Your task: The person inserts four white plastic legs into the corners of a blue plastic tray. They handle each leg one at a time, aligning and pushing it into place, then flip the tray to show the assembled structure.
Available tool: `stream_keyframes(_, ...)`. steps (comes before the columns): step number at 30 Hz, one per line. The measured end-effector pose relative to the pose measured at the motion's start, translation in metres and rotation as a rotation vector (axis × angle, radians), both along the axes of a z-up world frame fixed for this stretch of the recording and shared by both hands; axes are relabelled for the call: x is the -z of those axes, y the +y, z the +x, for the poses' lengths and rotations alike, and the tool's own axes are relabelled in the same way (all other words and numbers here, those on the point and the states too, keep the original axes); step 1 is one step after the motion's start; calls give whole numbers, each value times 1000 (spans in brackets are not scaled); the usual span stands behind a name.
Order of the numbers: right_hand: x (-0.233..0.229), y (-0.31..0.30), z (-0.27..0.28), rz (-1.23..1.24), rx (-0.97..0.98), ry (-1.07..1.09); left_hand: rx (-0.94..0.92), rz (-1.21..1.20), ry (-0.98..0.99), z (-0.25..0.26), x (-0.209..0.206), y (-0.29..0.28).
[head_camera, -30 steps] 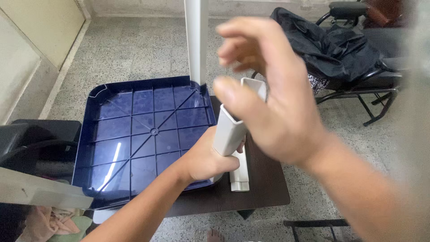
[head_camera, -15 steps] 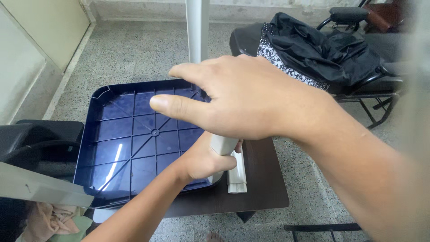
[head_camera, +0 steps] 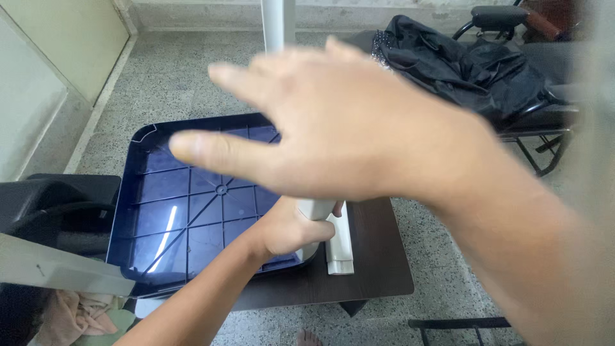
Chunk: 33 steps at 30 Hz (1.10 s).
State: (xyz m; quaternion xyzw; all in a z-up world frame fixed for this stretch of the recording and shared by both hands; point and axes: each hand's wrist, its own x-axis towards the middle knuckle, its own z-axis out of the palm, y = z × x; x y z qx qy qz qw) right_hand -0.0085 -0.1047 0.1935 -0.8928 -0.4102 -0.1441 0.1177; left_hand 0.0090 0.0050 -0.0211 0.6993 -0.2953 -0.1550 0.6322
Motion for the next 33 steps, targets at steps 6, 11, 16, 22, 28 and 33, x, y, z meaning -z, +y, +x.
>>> stream_keyframes(6, 6, 13, -2, -366, 266, 313, -48, 41, 119, -3, 1, 0)
stream_keyframes(11, 16, 1, 11, -117, 55, 153, -18, -13, -16, -1, 0, 0)
stream_keyframes(16, 3, 3, 4, -289, 273, 307, -26, 3, 32, 1, 5, -2)
stream_keyframes(22, 15, -2, 13, -185, 138, 226, -19, -30, -4, 0, 4, 0)
stream_keyframes(28, 8, 3, 14, -282, 255, 299, -4, -7, -20, 3, 0, -1)
stream_keyframes(33, 29, -7, 16, -27, 277, 339, -10, -38, 52, -1, -5, -2)
